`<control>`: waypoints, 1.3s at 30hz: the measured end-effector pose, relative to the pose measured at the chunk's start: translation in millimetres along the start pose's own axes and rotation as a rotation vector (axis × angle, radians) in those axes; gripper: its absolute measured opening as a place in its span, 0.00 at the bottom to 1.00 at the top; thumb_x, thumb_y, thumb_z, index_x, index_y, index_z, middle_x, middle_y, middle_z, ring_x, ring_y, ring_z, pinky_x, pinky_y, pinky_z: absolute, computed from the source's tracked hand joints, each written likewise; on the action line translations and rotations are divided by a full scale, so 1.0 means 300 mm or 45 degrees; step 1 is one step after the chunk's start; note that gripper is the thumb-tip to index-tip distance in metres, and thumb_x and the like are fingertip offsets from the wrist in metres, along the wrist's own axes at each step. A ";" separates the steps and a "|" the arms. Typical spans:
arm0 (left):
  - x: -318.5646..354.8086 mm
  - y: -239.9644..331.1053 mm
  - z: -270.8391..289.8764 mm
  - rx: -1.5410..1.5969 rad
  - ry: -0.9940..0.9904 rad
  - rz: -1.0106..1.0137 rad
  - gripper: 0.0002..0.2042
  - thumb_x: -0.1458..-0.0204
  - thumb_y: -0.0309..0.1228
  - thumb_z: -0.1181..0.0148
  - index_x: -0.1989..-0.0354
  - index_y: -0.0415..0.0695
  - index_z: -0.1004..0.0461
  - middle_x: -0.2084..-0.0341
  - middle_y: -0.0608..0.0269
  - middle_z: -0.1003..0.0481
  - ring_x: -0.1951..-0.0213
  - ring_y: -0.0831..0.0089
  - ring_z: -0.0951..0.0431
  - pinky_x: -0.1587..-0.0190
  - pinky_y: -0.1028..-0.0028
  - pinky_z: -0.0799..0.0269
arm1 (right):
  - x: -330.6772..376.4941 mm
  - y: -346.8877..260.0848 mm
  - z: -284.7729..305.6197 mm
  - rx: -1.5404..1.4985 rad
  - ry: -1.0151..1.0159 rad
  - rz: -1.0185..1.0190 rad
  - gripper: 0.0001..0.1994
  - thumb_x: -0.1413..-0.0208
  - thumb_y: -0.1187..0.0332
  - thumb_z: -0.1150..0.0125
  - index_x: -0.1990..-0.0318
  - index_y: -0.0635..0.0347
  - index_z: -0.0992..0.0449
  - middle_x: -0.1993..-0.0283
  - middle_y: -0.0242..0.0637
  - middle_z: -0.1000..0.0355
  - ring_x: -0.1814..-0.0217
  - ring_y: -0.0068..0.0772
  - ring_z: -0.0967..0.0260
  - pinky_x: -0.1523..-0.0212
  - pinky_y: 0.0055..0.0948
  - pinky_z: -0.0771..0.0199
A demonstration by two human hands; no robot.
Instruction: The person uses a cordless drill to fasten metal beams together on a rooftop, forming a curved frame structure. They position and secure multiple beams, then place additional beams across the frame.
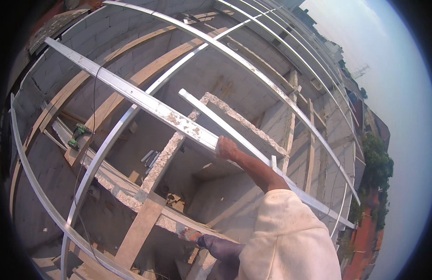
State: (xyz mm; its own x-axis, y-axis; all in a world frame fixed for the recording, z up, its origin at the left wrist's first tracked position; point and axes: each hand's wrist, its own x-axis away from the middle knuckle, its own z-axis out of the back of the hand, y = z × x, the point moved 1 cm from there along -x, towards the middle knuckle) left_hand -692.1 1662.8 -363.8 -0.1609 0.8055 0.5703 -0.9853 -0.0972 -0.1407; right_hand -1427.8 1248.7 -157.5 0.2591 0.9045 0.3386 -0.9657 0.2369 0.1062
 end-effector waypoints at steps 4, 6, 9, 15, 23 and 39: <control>0.066 -0.074 -0.021 -0.078 -0.007 -0.030 0.08 0.56 0.34 0.38 0.76 0.42 0.22 0.76 0.57 0.20 0.65 0.56 0.18 0.55 0.58 0.29 | -0.011 -0.089 -0.005 -0.006 -0.045 -0.017 0.44 0.56 0.50 0.20 0.43 0.75 0.38 0.49 0.62 0.27 0.46 0.63 0.25 0.47 0.52 0.22; 0.124 -0.120 -0.065 -0.187 0.061 -0.132 0.08 0.56 0.35 0.38 0.79 0.44 0.21 0.77 0.58 0.20 0.66 0.56 0.18 0.54 0.58 0.30 | -0.018 -0.085 0.000 -0.002 -0.066 0.025 0.45 0.56 0.49 0.20 0.42 0.77 0.39 0.49 0.62 0.27 0.46 0.63 0.25 0.47 0.52 0.22; 0.131 -0.175 -0.132 -0.055 -0.616 -0.055 0.13 0.46 0.36 0.43 0.63 0.44 0.14 0.62 0.50 0.16 0.54 0.50 0.18 0.44 0.36 0.36 | -0.033 -0.039 0.030 0.005 -0.142 0.106 0.49 0.55 0.47 0.21 0.40 0.81 0.40 0.49 0.64 0.28 0.47 0.63 0.25 0.47 0.47 0.21; 0.134 -0.205 -0.143 -0.311 -0.101 -0.156 0.09 0.54 0.33 0.40 0.73 0.41 0.17 0.70 0.50 0.20 0.61 0.49 0.20 0.53 0.50 0.31 | -0.157 -0.055 0.081 -0.122 -0.131 0.153 0.41 0.55 0.50 0.21 0.48 0.79 0.34 0.48 0.67 0.27 0.48 0.65 0.24 0.48 0.50 0.21; 0.106 -0.060 0.470 0.880 0.042 0.759 0.47 0.46 0.32 0.33 0.25 0.27 0.59 0.26 0.31 0.55 0.24 0.39 0.53 0.24 0.55 0.50 | -0.201 -0.268 0.130 -0.373 -0.041 0.329 0.32 0.43 0.57 0.29 0.43 0.80 0.28 0.53 0.63 0.22 0.50 0.62 0.23 0.48 0.49 0.24; 0.006 -0.009 0.485 1.171 -0.334 0.797 0.61 0.52 0.55 0.31 0.22 0.34 0.67 0.24 0.29 0.70 0.23 0.35 0.58 0.24 0.50 0.51 | -0.428 -0.039 0.018 -0.233 0.008 0.558 0.27 0.41 0.53 0.32 0.53 0.76 0.27 0.56 0.66 0.24 0.55 0.67 0.25 0.52 0.54 0.28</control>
State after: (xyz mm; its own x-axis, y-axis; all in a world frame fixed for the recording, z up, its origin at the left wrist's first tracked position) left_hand -698.2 1579.4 -244.4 -0.5392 0.3289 0.7753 -0.3799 -0.9166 0.1246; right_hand -1449.8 1127.9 -197.1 -0.1731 0.9353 0.3087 -0.9710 -0.1097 -0.2122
